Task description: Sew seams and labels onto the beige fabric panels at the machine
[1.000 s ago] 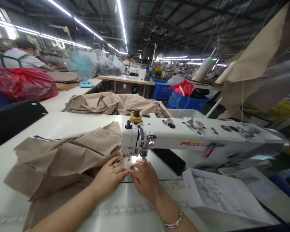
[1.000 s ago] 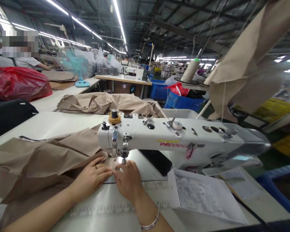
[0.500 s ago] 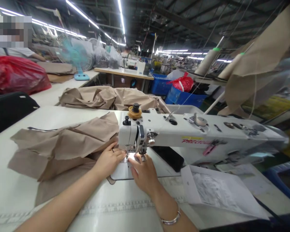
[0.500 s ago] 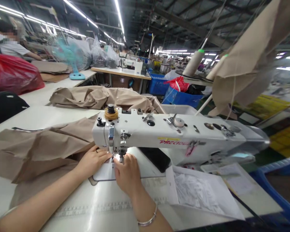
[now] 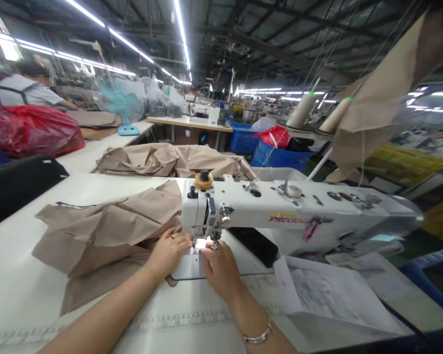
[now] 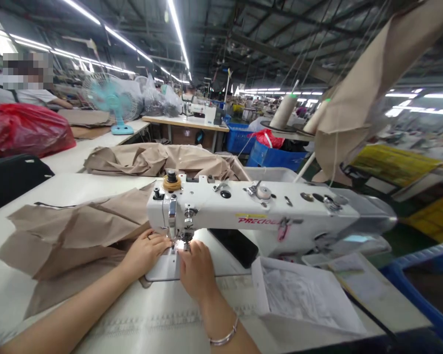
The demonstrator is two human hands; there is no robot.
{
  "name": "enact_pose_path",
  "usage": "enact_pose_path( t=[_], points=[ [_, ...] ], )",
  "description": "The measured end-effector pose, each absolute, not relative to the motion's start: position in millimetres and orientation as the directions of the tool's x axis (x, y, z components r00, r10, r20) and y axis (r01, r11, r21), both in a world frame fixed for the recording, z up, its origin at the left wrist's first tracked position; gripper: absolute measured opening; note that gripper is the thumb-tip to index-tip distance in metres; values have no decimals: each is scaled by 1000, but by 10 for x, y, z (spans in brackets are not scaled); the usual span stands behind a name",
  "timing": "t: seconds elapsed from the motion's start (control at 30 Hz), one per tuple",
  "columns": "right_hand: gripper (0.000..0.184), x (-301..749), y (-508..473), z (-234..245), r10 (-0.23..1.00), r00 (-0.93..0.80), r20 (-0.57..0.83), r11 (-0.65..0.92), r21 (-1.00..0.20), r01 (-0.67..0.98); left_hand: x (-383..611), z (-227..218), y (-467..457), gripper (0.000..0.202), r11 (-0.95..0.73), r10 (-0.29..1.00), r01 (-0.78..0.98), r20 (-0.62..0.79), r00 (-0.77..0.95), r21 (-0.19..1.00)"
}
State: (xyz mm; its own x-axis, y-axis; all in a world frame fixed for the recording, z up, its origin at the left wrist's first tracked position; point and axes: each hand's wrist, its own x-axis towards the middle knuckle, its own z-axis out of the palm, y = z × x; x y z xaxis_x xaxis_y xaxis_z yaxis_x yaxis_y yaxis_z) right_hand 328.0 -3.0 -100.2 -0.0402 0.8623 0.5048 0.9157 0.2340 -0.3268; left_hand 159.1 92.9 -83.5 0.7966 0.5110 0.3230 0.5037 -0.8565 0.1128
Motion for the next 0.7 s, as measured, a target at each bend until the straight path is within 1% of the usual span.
enact_pose_path(
  t=[0.1, 0.2, 0.37, 0.4, 0.43, 0.47, 0.53, 0.57, 0.6, 0.63, 0.7],
  points=[
    [25, 3288, -40, -1037, 818, -46, 574, 279, -326, 903, 1335, -830, 806, 26, -862, 501, 492, 341, 796, 119],
    [25, 3286, -33, -1073, 802, -62, 594, 308, -324, 895, 1042, -826, 617, 27, -850, 521, 513, 349, 779, 122],
    [26, 3257, -22, -1127, 803, -87, 589, 341, -336, 878, 887, -792, 376, 16, -760, 610, 650, 335, 718, -9],
    [26, 3254, -27, -1136, 804, -89, 588, 340, -331, 880, 891, -775, 363, 16, -745, 626, 667, 339, 703, -7],
    [26, 3253, -33, -1144, 804, -92, 588, 338, -324, 883, 892, -751, 361, 18, -732, 648, 681, 343, 680, 34],
    [25, 3252, -41, -1149, 803, -96, 588, 339, -318, 885, 887, -718, 368, 21, -709, 686, 694, 346, 640, 123],
    [25, 3250, -56, -1153, 794, -105, 598, 346, -303, 888, 850, -625, 400, 27, -589, 807, 702, 334, 487, 400],
    [25, 3247, -61, -1152, 786, -110, 609, 351, -293, 889, 818, -565, 418, 30, -498, 867, 677, 307, 392, 542],
    [25, 3243, -63, -1151, 775, -115, 621, 356, -280, 891, 781, -500, 432, 31, -407, 913, 635, 271, 305, 657],
    [24, 3238, -64, -1149, 765, -124, 632, 363, -263, 894, 742, -432, 441, 32, -337, 941, 586, 239, 240, 737],
    [24, 3231, -60, -1148, 746, -150, 648, 376, -225, 899, 664, -298, 439, 34, -275, 960, 511, 207, 187, 814]
  ],
)
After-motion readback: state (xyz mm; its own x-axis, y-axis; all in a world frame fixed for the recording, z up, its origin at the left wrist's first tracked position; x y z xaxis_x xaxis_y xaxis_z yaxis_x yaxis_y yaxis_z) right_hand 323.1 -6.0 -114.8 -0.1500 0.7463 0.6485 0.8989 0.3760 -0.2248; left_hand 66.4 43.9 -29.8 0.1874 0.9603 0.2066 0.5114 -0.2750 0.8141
